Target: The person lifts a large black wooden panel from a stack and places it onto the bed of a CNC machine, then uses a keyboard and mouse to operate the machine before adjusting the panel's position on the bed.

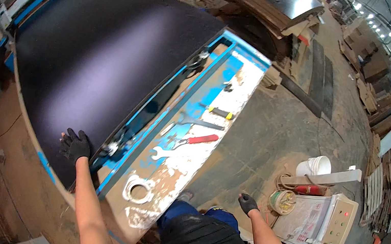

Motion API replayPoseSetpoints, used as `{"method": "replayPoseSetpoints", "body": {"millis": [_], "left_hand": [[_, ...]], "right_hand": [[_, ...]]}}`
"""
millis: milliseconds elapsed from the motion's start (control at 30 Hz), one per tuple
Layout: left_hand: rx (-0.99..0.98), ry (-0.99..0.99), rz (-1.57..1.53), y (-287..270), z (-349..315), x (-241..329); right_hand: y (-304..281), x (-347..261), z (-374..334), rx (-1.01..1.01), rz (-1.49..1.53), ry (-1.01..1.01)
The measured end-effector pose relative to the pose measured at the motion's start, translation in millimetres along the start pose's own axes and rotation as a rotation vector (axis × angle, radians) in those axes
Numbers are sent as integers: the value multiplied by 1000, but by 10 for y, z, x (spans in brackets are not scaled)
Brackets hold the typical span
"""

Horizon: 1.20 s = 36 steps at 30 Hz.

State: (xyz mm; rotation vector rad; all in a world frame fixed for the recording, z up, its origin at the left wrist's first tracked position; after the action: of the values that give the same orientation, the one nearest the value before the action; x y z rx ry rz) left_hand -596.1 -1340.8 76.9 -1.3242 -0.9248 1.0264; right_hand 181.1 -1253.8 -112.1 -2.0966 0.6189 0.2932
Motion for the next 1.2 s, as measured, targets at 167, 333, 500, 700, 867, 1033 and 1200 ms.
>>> {"method": "replayPoseSetpoints", "body": {"millis": [167,333,500,700,867,1033,1200], "left_hand": [[-67,49,-24,-209,25,1354],[-58,73,-48,-282,70,2785],[-14,65,-50,-411,-56,4060],[-47,-25,-70,-312,-196,5066],[22,-143,124,269,371,4557],[-57,-249,70,259,326,5378],[-146,-319,293,142,275,5662]], "right_hand": [[-589,900,686,60,594,359],[-1277,1492,1461,128,770,519],[-1853,1852,2382,9,786,611],[-3016,1913,3564,-56,692,661],[-3860,1112,4926,14,643,350],[-4448,1205,6294,196,468,46],[-4707,611,6828,-80,255,114]]}}
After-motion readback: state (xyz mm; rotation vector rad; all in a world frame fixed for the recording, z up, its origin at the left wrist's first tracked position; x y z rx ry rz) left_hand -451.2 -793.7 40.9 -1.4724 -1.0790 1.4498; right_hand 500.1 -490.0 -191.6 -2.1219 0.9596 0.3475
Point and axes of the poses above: each hand's wrist, its own z-axis towards the middle knuckle, its own y-axis out of the palm, x = y × z, the point moved 8 cm from there along z, towards the middle knuckle, and after that the axes turned 2 degrees about y, right-handed, at the moved point
